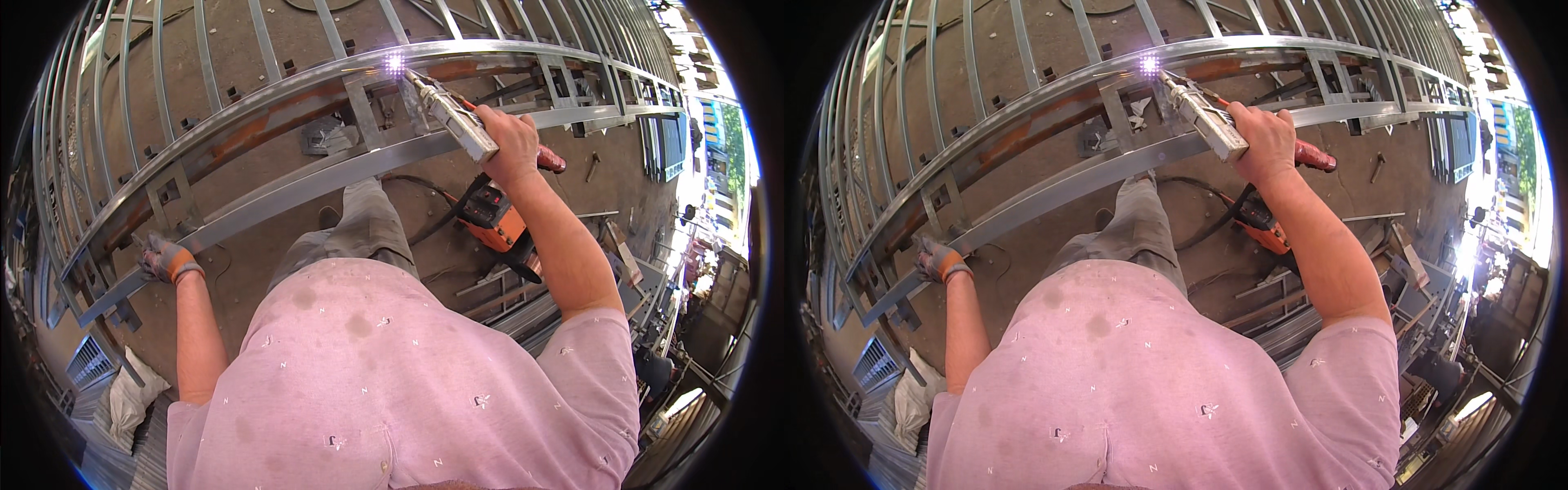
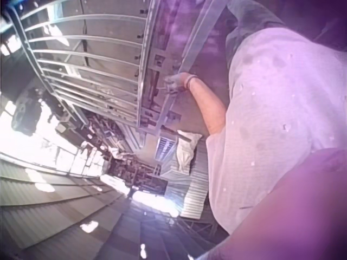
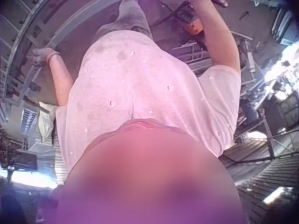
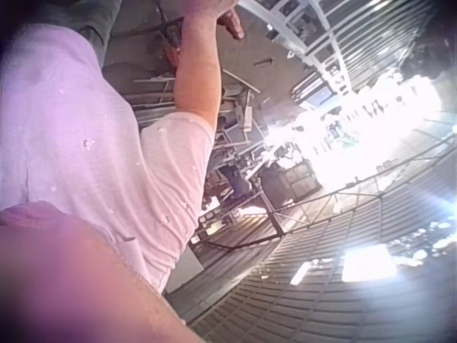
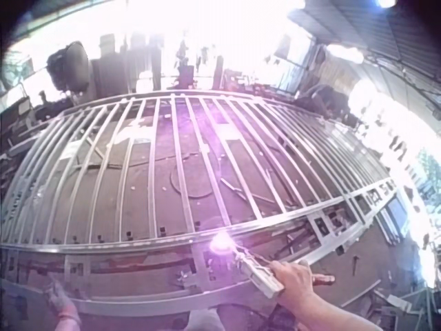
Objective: The person welds joints on a large curved metal frame using a handheld welding torch. They reposition the torch along multiple seams, producing sparks as they fuse the metal components together.
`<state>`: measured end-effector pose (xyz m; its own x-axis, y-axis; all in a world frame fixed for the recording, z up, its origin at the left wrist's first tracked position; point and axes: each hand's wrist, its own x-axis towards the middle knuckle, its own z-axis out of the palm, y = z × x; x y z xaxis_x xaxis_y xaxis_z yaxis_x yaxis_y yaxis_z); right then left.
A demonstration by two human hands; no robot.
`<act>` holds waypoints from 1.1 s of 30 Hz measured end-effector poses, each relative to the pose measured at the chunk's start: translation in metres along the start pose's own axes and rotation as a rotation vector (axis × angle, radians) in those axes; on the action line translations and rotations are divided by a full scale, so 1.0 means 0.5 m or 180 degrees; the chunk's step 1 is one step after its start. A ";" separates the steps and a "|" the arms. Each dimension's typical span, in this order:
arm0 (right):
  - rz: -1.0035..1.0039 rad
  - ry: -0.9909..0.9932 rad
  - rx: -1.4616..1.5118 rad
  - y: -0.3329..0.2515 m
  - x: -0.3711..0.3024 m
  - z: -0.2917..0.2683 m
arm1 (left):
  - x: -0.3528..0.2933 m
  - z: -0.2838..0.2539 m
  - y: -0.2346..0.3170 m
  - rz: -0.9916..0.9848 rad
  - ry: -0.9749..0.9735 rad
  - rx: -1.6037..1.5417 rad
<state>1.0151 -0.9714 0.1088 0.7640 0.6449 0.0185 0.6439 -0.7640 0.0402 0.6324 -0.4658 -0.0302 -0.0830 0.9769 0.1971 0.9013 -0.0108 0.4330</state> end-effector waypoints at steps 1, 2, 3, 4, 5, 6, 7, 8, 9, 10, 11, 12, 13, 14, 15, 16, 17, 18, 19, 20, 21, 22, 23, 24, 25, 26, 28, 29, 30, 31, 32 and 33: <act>-0.0014 0.0008 -0.0006 0.000 -0.001 0.001 | 0.000 0.001 -0.003 0.0069 0.0063 0.0106; 0.0001 -0.0009 -0.0037 0.001 -0.001 0.001 | 0.000 0.001 -0.006 0.0073 -0.0011 0.0011; 0.0000 -0.0015 -0.0060 0.003 -0.001 0.002 | 0.000 0.002 -0.008 0.0086 -0.0045 -0.0023; 0.0014 -0.0046 -0.0083 0.003 -0.001 0.002 | 0.000 0.002 -0.012 0.0158 -0.0005 -0.0009; 0.0003 -0.0022 -0.0073 0.004 -0.001 0.002 | 0.002 0.005 -0.012 0.0236 0.0080 0.0140; 0.0007 -0.0020 -0.0064 0.004 -0.001 0.002 | 0.004 0.005 -0.013 0.0140 -0.0011 -0.0038; 0.0011 -0.0019 -0.0055 0.004 -0.001 0.002 | 0.004 0.006 -0.013 0.0093 -0.0025 -0.0046; 0.0025 -0.0045 -0.0064 0.004 -0.002 0.001 | 0.003 0.007 -0.012 0.0086 0.0011 -0.0002; 0.0040 -0.0071 -0.0072 0.005 -0.001 0.000 | 0.004 0.005 -0.010 0.0035 -0.0068 -0.0080; 0.0042 -0.0090 -0.0083 0.004 -0.002 -0.001 | 0.003 0.004 -0.008 -0.0005 -0.0130 -0.0133; 0.0056 -0.0100 -0.0077 0.005 -0.002 -0.002 | 0.002 0.001 -0.005 -0.0040 -0.0143 -0.0161; 0.0058 -0.0102 -0.0073 0.005 -0.002 -0.002 | 0.000 -0.001 -0.001 -0.0069 -0.0208 -0.0178; 0.0040 -0.0082 -0.0067 0.006 -0.002 -0.003 | -0.002 -0.005 0.003 -0.0092 -0.0224 -0.0169; 0.0043 -0.0066 -0.0062 0.006 -0.003 -0.003 | -0.005 -0.008 0.007 -0.0105 -0.0198 -0.0128; 0.0026 -0.0027 -0.0054 0.006 -0.003 -0.003 | -0.008 -0.011 0.012 -0.0181 -0.0272 -0.0231; 0.0008 0.0013 -0.0047 0.007 -0.003 -0.003 | -0.011 -0.014 0.016 -0.0246 -0.0304 -0.0303; 0.0017 -0.0006 -0.0047 0.007 -0.004 -0.003 | -0.014 -0.017 0.019 -0.0277 -0.0309 -0.0353; 0.0025 -0.0025 -0.0047 0.008 -0.004 -0.003 | -0.015 -0.020 0.023 -0.0225 -0.0306 -0.0220; 0.0034 -0.0043 -0.0047 0.008 -0.003 -0.004 | -0.016 -0.022 0.026 -0.0138 -0.0273 -0.0067; 0.0033 -0.0026 -0.0037 0.008 -0.003 -0.005 | -0.016 -0.024 0.028 -0.0105 -0.0233 0.0108; 0.0032 -0.0010 -0.0026 0.008 -0.003 -0.006 | -0.018 -0.026 0.029 -0.0163 -0.0283 0.0014; 0.0070 -0.0043 -0.0013 0.007 -0.002 -0.007 | -0.018 -0.027 0.030 -0.0174 -0.0282 -0.0004; 0.0100 -0.0131 -0.0060 0.007 -0.002 -0.009 | -0.018 -0.028 0.030 -0.0230 -0.0344 -0.0087; 0.0124 -0.0160 -0.0076 0.006 -0.002 -0.011 | -0.018 -0.028 0.029 -0.0185 -0.0322 -0.0099; 0.0137 -0.0183 -0.0091 0.005 -0.002 -0.012 | -0.017 -0.028 0.028 -0.0143 -0.0292 0.0057; 0.0151 -0.0207 -0.0108 0.005 -0.002 -0.014 | -0.017 -0.027 0.027 -0.0150 -0.0335 0.0019; 0.0148 -0.0238 -0.0123 0.004 -0.002 -0.016 | -0.016 -0.025 0.024 -0.0054 -0.0260 0.0120; 0.0166 -0.0273 -0.0129 0.005 -0.002 -0.016 | -0.016 -0.023 0.023 -0.0068 -0.0246 0.0139; 0.0151 -0.0269 -0.0130 0.005 -0.002 -0.017 | -0.015 -0.022 0.021 -0.0048 -0.0241 0.0155; 0.0162 -0.0283 -0.0117 0.005 -0.002 -0.017 | -0.015 -0.020 0.020 -0.0053 -0.0260 0.0106; 0.0146 -0.0269 -0.0121 0.005 -0.003 -0.018 | -0.014 -0.019 0.018 -0.0010 -0.0211 0.0166; 0.0127 -0.0254 -0.0126 0.005 -0.005 -0.020 | -0.013 -0.018 0.016 -0.0073 -0.0276 0.0061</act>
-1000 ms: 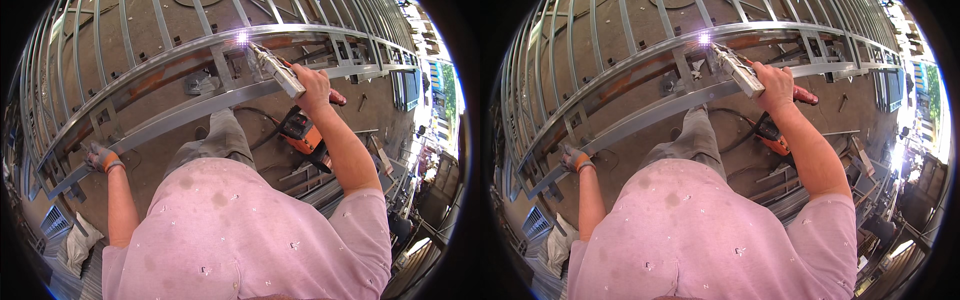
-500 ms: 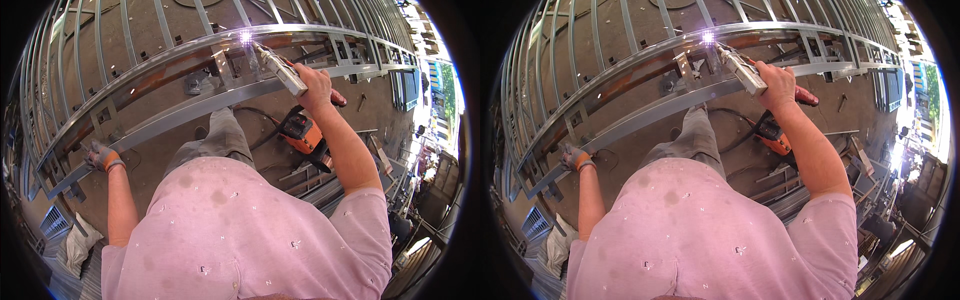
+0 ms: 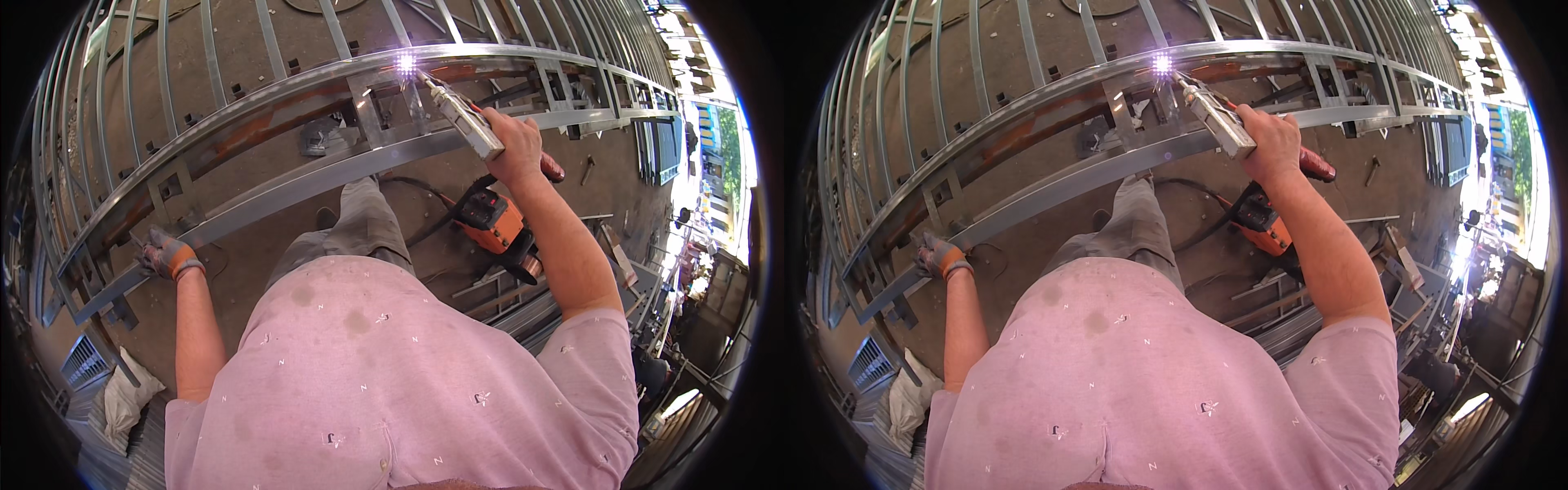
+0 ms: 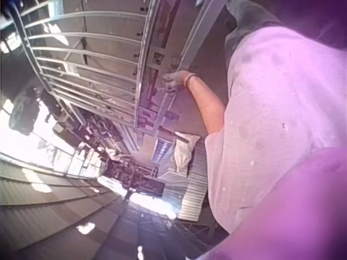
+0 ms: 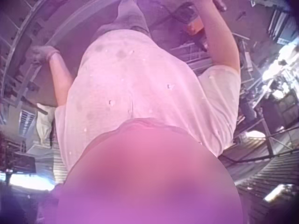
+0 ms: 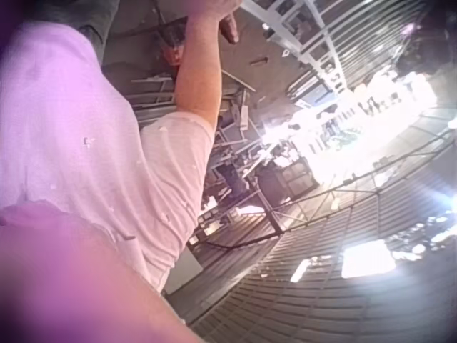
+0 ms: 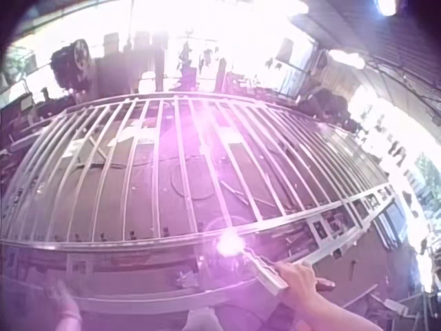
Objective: The person welds joints on a large curved metal frame using a handheld welding torch. They reposition the torch along multiple seams, producing sparks as they fuse the metal components together.
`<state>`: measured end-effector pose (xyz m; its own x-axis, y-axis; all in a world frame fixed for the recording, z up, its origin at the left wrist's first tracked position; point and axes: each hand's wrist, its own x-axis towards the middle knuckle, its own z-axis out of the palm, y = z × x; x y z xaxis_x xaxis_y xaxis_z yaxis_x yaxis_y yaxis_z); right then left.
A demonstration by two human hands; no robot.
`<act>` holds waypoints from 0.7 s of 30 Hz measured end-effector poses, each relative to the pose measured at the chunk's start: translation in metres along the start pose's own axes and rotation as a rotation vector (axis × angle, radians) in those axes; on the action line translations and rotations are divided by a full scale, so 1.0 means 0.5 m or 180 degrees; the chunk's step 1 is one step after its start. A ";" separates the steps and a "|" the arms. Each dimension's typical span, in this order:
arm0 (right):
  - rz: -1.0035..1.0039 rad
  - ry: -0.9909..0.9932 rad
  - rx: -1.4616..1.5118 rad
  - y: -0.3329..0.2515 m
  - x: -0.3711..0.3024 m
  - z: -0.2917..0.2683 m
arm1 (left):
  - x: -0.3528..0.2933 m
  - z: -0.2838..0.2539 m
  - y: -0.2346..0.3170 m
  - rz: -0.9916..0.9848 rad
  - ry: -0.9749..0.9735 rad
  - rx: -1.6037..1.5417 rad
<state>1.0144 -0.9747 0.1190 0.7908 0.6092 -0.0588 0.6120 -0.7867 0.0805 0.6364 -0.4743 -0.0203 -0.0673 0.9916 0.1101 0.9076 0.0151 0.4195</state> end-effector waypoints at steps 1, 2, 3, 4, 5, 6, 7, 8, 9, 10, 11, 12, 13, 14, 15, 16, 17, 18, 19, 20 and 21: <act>-0.0021 0.0015 -0.0007 0.000 -0.002 -0.003 | 0.001 0.002 -0.002 -0.0028 -0.0017 -0.0043; -0.0027 0.0011 0.0002 -0.001 -0.006 -0.007 | 0.001 0.003 -0.003 0.0041 0.0063 -0.0036; -0.0035 0.0007 0.0011 -0.002 -0.011 -0.012 | 0.001 0.004 -0.004 -0.0013 -0.0010 -0.0098; -0.0045 0.0003 0.0019 -0.004 -0.015 -0.017 | 0.001 0.005 -0.004 0.0026 0.0014 -0.0108; -0.0067 0.0010 0.0040 -0.007 -0.020 -0.023 | 0.000 0.005 -0.003 0.0100 0.0114 -0.0070; -0.0088 0.0020 0.0062 -0.011 -0.025 -0.029 | -0.002 0.004 -0.002 0.0035 0.0033 -0.0128; -0.0108 0.0032 0.0083 -0.014 -0.028 -0.036 | -0.005 0.002 0.002 0.0005 0.0031 -0.0141; -0.0161 0.0022 0.0103 -0.019 -0.031 -0.042 | -0.008 -0.001 0.006 0.0010 0.0074 -0.0109; -0.0186 -0.0010 0.0121 -0.026 -0.030 -0.045 | -0.011 -0.006 0.010 -0.0017 0.0017 -0.0150; -0.0209 -0.0044 0.0140 -0.035 -0.029 -0.047 | -0.015 -0.010 0.015 -0.0007 0.0002 -0.0144; -0.0256 -0.0042 0.0185 -0.044 -0.027 -0.048 | -0.018 -0.016 0.020 0.0003 0.0002 -0.0147; -0.0358 0.0122 0.0284 -0.056 -0.024 -0.047 | -0.022 -0.020 0.025 -0.0069 -0.0080 -0.0206; -0.0409 0.0151 0.0309 -0.066 -0.019 -0.046 | -0.026 -0.024 0.028 -0.0145 -0.0146 -0.0272; -0.0463 0.0177 0.0336 -0.076 -0.013 -0.044 | -0.028 -0.028 0.031 -0.0102 -0.0104 -0.0319; -0.0494 0.0166 0.0361 -0.088 -0.007 -0.042 | -0.029 -0.029 0.033 -0.0197 -0.0180 -0.0295; -0.0493 0.0116 0.0358 -0.098 -0.002 -0.041 | -0.030 -0.029 0.033 -0.0177 -0.0147 -0.0253; -0.0489 0.0065 0.0360 -0.106 0.004 -0.040 | -0.029 -0.027 0.032 -0.0115 -0.0067 -0.0183; -0.0488 0.0014 0.0362 -0.112 0.010 -0.040 | -0.029 -0.025 0.030 -0.0087 -0.0068 -0.0208; -0.0513 0.0002 0.0390 -0.117 0.015 -0.040 | -0.027 -0.022 0.025 -0.0014 -0.0027 -0.0200; -0.0512 -0.0029 0.0373 -0.122 0.019 -0.040 | -0.025 -0.018 0.020 0.0068 0.0051 -0.0130; -0.0539 -0.0015 0.0381 -0.126 0.023 -0.041 | -0.023 -0.014 0.015 0.0092 0.0040 -0.0179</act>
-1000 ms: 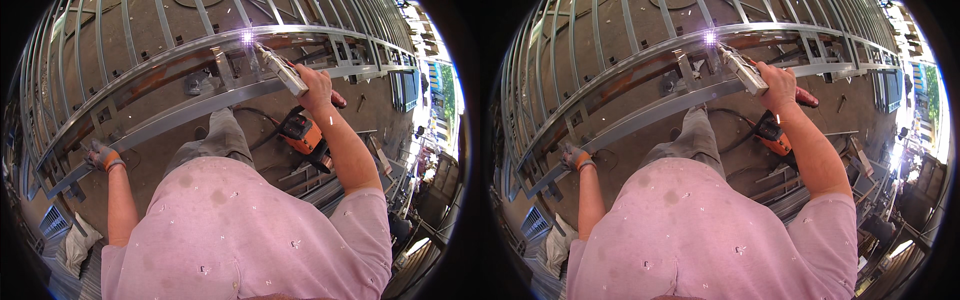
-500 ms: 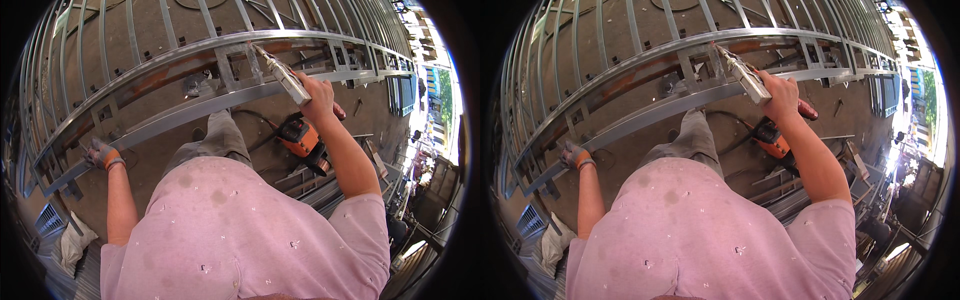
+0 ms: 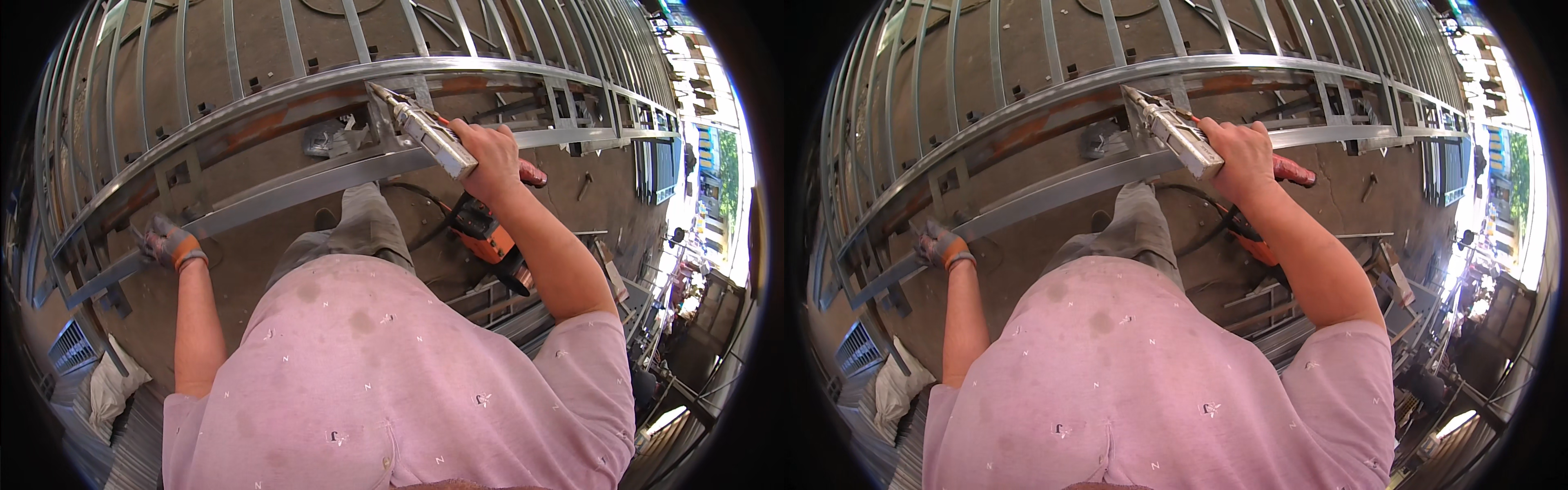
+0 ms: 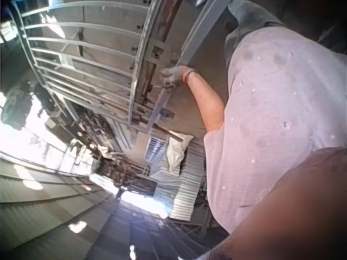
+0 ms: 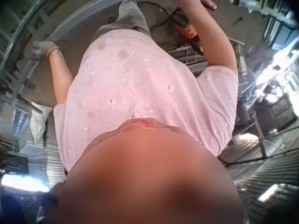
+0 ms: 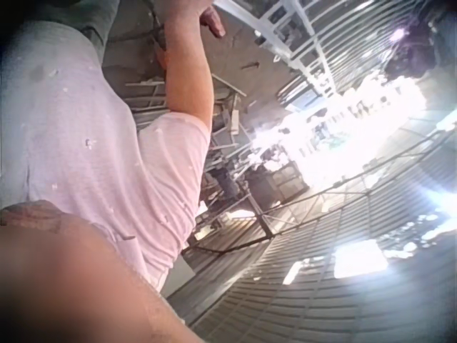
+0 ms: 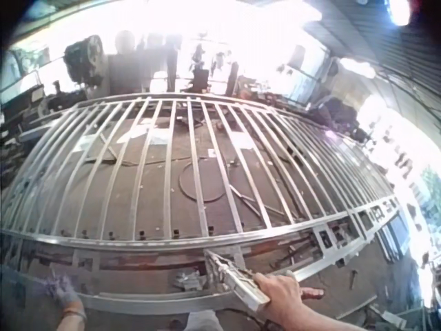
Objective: The person welds joints on a large curved metal frame using a handheld welding torch. They reposition the torch along multiple seams, producing sparks as they fuse the metal components together.
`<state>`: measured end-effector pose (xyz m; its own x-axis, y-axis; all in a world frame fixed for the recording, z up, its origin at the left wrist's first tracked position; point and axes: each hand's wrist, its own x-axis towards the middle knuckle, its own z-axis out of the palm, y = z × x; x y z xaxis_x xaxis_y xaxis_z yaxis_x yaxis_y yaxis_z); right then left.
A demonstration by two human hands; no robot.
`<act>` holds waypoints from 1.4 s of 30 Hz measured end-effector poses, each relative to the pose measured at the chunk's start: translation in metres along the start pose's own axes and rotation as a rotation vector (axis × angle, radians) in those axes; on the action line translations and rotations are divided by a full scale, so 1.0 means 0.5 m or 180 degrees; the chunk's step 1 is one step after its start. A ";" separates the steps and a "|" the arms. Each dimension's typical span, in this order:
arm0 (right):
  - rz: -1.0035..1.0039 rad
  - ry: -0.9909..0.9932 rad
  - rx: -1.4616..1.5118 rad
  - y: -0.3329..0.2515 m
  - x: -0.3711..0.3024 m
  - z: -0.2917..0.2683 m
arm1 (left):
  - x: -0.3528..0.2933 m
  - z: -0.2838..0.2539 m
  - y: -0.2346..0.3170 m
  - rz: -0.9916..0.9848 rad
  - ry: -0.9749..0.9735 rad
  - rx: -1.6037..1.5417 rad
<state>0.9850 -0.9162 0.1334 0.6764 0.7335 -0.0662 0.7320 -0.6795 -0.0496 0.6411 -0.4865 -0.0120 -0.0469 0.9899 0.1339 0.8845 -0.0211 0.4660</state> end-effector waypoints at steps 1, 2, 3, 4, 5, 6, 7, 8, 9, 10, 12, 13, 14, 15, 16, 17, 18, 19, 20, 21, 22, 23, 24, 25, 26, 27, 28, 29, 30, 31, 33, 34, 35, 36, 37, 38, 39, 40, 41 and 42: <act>-0.0002 -0.0024 0.0005 -0.003 0.004 0.000 | 0.002 0.003 -0.006 0.0035 0.0022 0.0015; -0.0017 -0.0032 -0.0006 -0.005 0.007 0.000 | 0.003 0.006 -0.011 0.0083 0.0062 0.0061; -0.0006 -0.0073 -0.0019 -0.006 0.010 0.000 | 0.006 0.009 -0.016 0.0060 0.0004 0.0023; 0.0005 -0.0109 -0.0027 -0.006 0.013 0.000 | 0.008 0.010 -0.018 0.0050 -0.0032 0.0015; 0.0017 -0.0126 -0.0041 -0.007 0.016 0.001 | 0.010 0.012 -0.020 0.0080 -0.0019 0.0018; 0.0031 -0.0141 -0.0052 -0.008 0.019 0.001 | 0.011 0.012 -0.021 -0.0013 -0.0090 -0.0073; 0.0048 -0.0157 -0.0063 -0.008 0.020 0.001 | 0.011 0.013 -0.020 -0.0068 -0.0113 -0.0154; 0.0051 -0.0173 -0.0074 -0.007 0.021 0.001 | 0.010 0.013 -0.019 -0.0122 -0.0137 -0.0237; 0.0055 -0.0187 -0.0085 -0.006 0.021 0.001 | 0.010 0.012 -0.017 -0.0098 -0.0119 -0.0230; 0.0061 -0.0201 -0.0095 -0.006 0.021 0.001 | 0.008 0.011 -0.015 -0.0072 -0.0101 -0.0222; 0.0047 -0.0176 -0.0072 -0.005 0.022 0.001 | 0.005 0.009 -0.011 -0.0092 -0.0108 -0.0281; 0.0049 -0.0183 -0.0074 -0.005 0.022 0.001 | 0.001 0.008 -0.010 -0.0137 -0.0134 -0.0346; 0.0041 -0.0161 -0.0064 -0.005 0.022 0.001 | -0.001 0.006 -0.009 -0.0104 -0.0108 -0.0377; 0.0039 -0.0158 -0.0069 -0.005 0.022 0.001 | 0.000 0.005 -0.009 -0.0130 -0.0127 -0.0295; 0.0042 -0.0171 -0.0087 -0.005 0.022 0.001 | 0.000 0.005 -0.008 -0.0079 -0.0092 -0.0179; 0.0041 -0.0157 -0.0072 -0.005 0.022 0.000 | 0.000 0.005 -0.009 -0.0020 -0.0036 -0.0035; 0.0044 -0.0161 -0.0070 -0.005 0.022 0.000 | 0.001 0.005 -0.009 -0.0028 -0.0061 -0.0102; 0.0047 -0.0163 -0.0069 -0.005 0.022 0.000 | 0.001 0.006 -0.009 -0.0026 -0.0064 -0.0143; 0.0049 -0.0174 -0.0106 -0.005 0.022 -0.001 | 0.002 0.007 -0.010 -0.0026 -0.0066 -0.0185; 0.0051 -0.0185 -0.0143 -0.005 0.023 -0.001 | 0.002 0.009 -0.010 -0.0060 -0.0039 -0.0188; 0.0061 -0.0206 -0.0177 -0.005 0.023 -0.001 | 0.001 0.011 -0.011 -0.0094 -0.0012 -0.0189; 0.0059 -0.0208 -0.0191 -0.005 0.023 -0.001 | 0.001 0.011 -0.012 -0.0115 0.0033 -0.0128; 0.0064 -0.0215 -0.0203 -0.006 0.024 -0.002 | 0.001 0.012 -0.014 -0.0131 -0.0003 -0.0219; 0.0077 -0.0235 -0.0222 -0.006 0.025 -0.002 | 0.002 0.013 -0.015 -0.0133 -0.0021 -0.0251; 0.0070 -0.0226 -0.0225 -0.006 0.025 -0.003 | 0.002 0.014 -0.017 -0.0103 0.0008 -0.0249; 0.0070 -0.0233 -0.0232 -0.006 0.024 -0.004 | 0.002 0.015 -0.018 -0.0091 0.0006 -0.0227; 0.0053 -0.0223 -0.0241 -0.006 0.025 -0.004 | 0.003 0.016 -0.019 -0.0047 0.0053 -0.0174; 0.0070 -0.0219 -0.0207 -0.006 0.025 -0.004 | 0.003 0.017 -0.020 0.0047 0.0151 -0.0041; 0.0071 -0.0201 -0.0173 -0.006 0.025 -0.004 | 0.004 0.018 -0.020 0.0009 0.0114 -0.0141; 0.0077 -0.0191 -0.0132 -0.006 0.025 -0.004 | 0.004 0.018 -0.020 0.0019 0.0126 -0.0158; 0.0095 -0.0219 -0.0203 -0.006 0.026 -0.003 | 0.002 0.017 -0.018 -0.0034 0.0142 -0.0180; 0.0104 -0.0237 -0.0236 -0.006 0.027 -0.002 | 0.002 0.015 -0.016 0.0006 0.0116 -0.0216; 0.0104 -0.0237 -0.0241 -0.006 0.027 -0.001 | 0.000 0.012 -0.013 0.0017 0.0086 -0.0214; 0.0102 -0.0235 -0.0248 -0.006 0.027 -0.001 | -0.001 0.009 -0.011 0.0041 0.0085 -0.0172; 0.0100 -0.0233 -0.0254 -0.005 0.027 -0.001 | -0.003 0.006 -0.007 -0.0001 -0.0012 -0.0312; 0.0109 -0.0238 -0.0250 -0.005 0.026 -0.001 | -0.005 0.002 -0.005 -0.0029 -0.0081 -0.0413; 0.0118 -0.0243 -0.0247 -0.004 0.026 -0.002 | -0.006 -0.001 -0.001 -0.0015 -0.0105 -0.0507; 0.0128 -0.0247 -0.0244 -0.003 0.026 -0.002 | -0.007 -0.003 0.003 -0.0026 -0.0123 -0.0494; 0.0120 -0.0234 -0.0236 -0.003 0.025 -0.003 | -0.008 -0.005 0.006 0.0005 -0.0099 -0.0473; 0.0113 -0.0222 -0.0228 -0.002 0.025 -0.003 | -0.008 -0.007 0.009 0.0044 -0.0060 -0.0420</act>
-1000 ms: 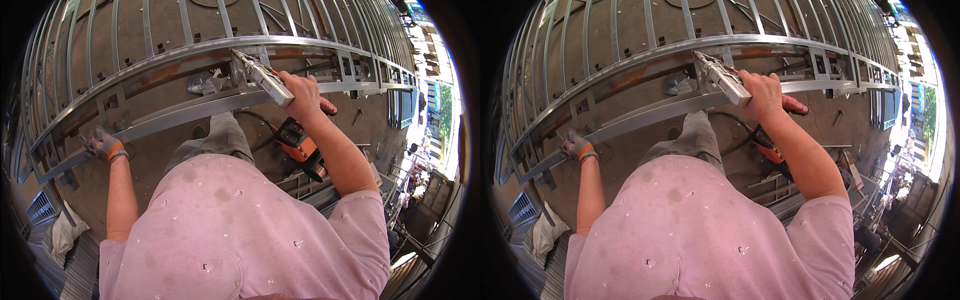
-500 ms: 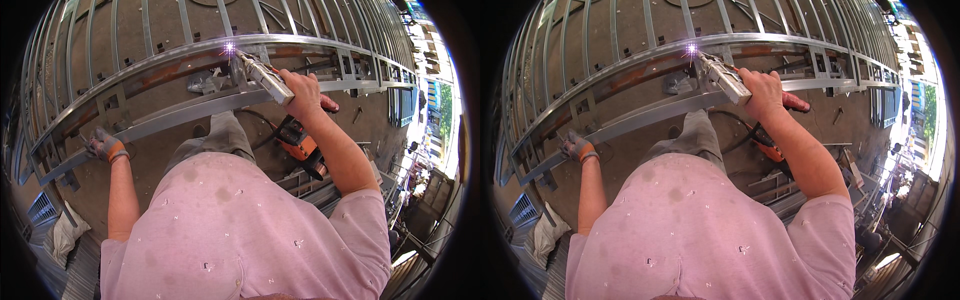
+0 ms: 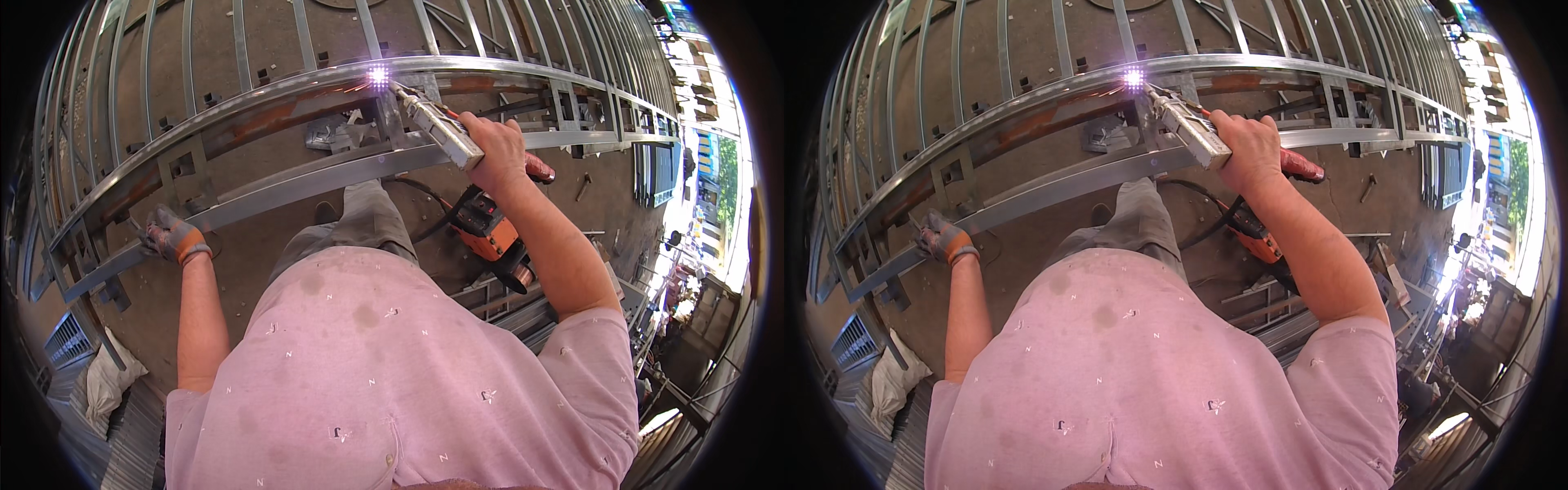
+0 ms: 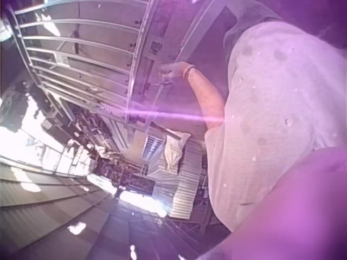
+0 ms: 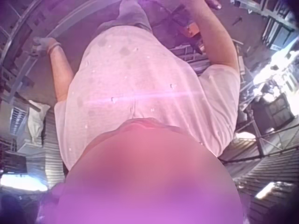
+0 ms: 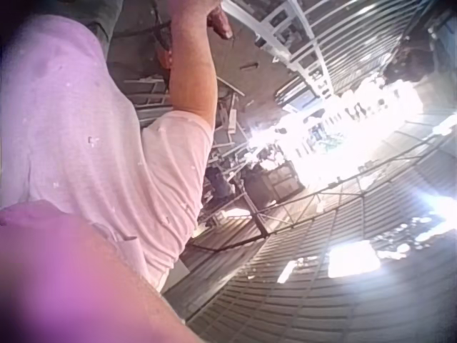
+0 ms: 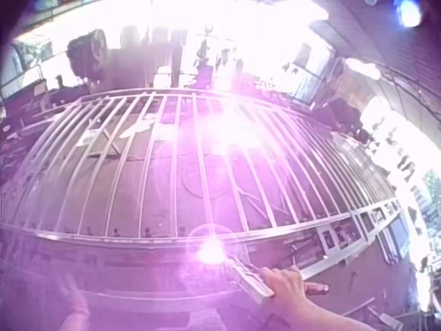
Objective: The person welds joints on a large curved metal frame using a handheld welding torch. They reposition the torch along multiple seams, producing sparks as they fuse the metal components together.
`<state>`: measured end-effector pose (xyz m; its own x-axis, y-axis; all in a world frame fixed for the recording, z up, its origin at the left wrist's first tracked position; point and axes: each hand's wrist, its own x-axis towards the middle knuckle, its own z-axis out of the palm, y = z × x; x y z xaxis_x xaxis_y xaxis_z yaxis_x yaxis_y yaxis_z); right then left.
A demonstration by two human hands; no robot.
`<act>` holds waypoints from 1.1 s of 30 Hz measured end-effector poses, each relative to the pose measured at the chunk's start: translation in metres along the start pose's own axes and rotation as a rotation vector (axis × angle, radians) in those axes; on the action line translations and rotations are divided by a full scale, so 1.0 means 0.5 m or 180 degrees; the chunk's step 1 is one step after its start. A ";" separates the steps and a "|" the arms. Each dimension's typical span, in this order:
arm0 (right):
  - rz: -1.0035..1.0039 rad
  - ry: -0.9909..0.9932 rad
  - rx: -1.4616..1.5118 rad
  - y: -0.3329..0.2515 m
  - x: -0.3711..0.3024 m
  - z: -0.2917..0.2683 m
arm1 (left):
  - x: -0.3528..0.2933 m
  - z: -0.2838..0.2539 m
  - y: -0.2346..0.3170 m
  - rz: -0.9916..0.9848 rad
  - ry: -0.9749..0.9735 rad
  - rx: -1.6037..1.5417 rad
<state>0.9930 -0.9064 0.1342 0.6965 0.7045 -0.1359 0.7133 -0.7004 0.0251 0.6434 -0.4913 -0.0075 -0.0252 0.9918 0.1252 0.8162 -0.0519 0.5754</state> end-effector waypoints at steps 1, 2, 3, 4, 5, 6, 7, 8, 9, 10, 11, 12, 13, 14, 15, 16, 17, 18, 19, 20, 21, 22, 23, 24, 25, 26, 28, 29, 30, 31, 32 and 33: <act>-0.0002 0.0002 0.0002 0.001 0.000 0.000 | -0.001 -0.001 0.002 -0.0011 0.0010 -0.0007; -0.0009 0.0016 0.0016 0.002 0.000 -0.001 | -0.001 -0.001 0.004 -0.0032 0.0024 0.0073; -0.0009 0.0017 0.0025 0.002 0.000 -0.002 | -0.002 -0.002 0.005 -0.0053 0.0001 -0.0030; -0.0005 0.0008 0.0029 0.003 0.000 -0.002 | -0.002 -0.002 0.005 -0.0079 -0.0010 -0.0049; 0.0001 -0.0009 0.0015 0.003 0.000 -0.003 | -0.003 -0.001 0.004 -0.0124 -0.0048 -0.0109; 0.0011 -0.0032 -0.0004 0.003 -0.001 -0.004 | -0.004 0.000 0.002 -0.0157 -0.0062 -0.0143; 0.0010 -0.0038 -0.0020 0.004 0.000 -0.005 | -0.004 0.002 0.000 -0.0119 -0.0006 -0.0166; 0.0021 -0.0059 -0.0030 0.005 0.000 -0.005 | -0.003 0.004 -0.003 -0.0233 -0.0041 -0.0088; 0.0021 -0.0062 -0.0036 0.005 0.000 -0.006 | -0.002 0.007 -0.005 -0.0278 -0.0007 0.0001; 0.0020 -0.0064 -0.0043 0.005 0.000 -0.007 | 0.000 0.010 -0.007 -0.0322 0.0028 0.0089; 0.0025 -0.0072 -0.0038 0.005 -0.001 -0.007 | 0.002 0.011 -0.011 -0.0270 -0.0006 0.0132; 0.0028 -0.0080 -0.0033 0.005 -0.001 -0.008 | 0.004 0.011 -0.014 -0.0218 -0.0039 0.0174; 0.0032 -0.0087 -0.0028 0.006 -0.001 -0.009 | 0.006 0.011 -0.016 -0.0209 -0.0064 0.0247; 0.0041 -0.0108 -0.0036 0.006 -0.001 -0.010 | 0.006 0.010 -0.017 -0.0154 -0.0095 0.0210; 0.0053 -0.0129 -0.0045 0.006 0.000 -0.011 | 0.006 0.009 -0.018 -0.0141 -0.0119 0.0203; 0.0075 -0.0159 -0.0058 0.006 0.000 -0.012 | 0.006 0.008 -0.018 -0.0148 -0.0131 0.0240; 0.0075 -0.0152 -0.0055 0.006 0.000 -0.013 | 0.004 0.007 -0.018 -0.0177 -0.0153 0.0154; 0.0084 -0.0155 -0.0054 0.006 -0.001 -0.015 | 0.002 0.007 -0.017 -0.0228 -0.0163 0.0115; 0.0094 -0.0159 -0.0054 0.006 -0.001 -0.016 | 0.001 0.007 -0.016 -0.0229 -0.0147 0.0104; 0.0101 -0.0159 -0.0055 0.006 0.000 -0.017 | 0.001 0.007 -0.016 -0.0266 -0.0173 0.0101; 0.0108 -0.0160 -0.0055 0.007 0.000 -0.017 | 0.001 0.008 -0.016 -0.0253 -0.0174 0.0129; 0.0106 -0.0147 -0.0051 0.006 0.000 -0.017 | 0.001 0.009 -0.018 -0.0213 -0.0140 0.0161; 0.0113 -0.0152 -0.0066 0.006 0.000 -0.017 | 0.002 0.012 -0.020 -0.0237 -0.0120 0.0152; 0.0110 -0.0139 -0.0076 0.006 0.000 -0.017 | 0.003 0.014 -0.024 -0.0232 -0.0144 0.0130; 0.0108 -0.0129 -0.0084 0.006 -0.001 -0.015 | 0.005 0.016 -0.028 -0.0207 -0.0138 0.0138; 0.0114 -0.0133 -0.0097 0.006 -0.001 -0.014 | 0.005 0.019 -0.033 -0.0195 -0.0110 0.0161; 0.0120 -0.0134 -0.0116 0.007 -0.003 -0.013 | 0.009 0.028 -0.043 -0.0097 -0.0021 0.0157; 0.0098 -0.0138 -0.0082 0.009 -0.005 -0.015 | 0.011 0.032 -0.049 -0.0107 -0.0027 -0.0066; 0.0087 -0.0104 -0.0023 0.010 -0.008 -0.017 | 0.013 0.037 -0.054 -0.0192 -0.0057 -0.0259; 0.0074 -0.0082 0.0023 0.012 -0.014 -0.021 | 0.015 0.041 -0.059 -0.0185 -0.0023 -0.0281; 0.0066 -0.0068 0.0052 0.011 -0.021 -0.025 | 0.017 0.046 -0.063 -0.0183 0.0009 -0.0304; 0.0047 0.0034 0.0135 0.009 -0.034 -0.030 | 0.018 0.050 -0.066 -0.0188 0.0045 -0.0327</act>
<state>0.9855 -0.9199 0.1515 0.7079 0.6951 -0.1253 0.6992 -0.7148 -0.0151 0.6306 -0.4778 -0.0457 -0.0803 0.9918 0.0997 0.7497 -0.0059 0.6617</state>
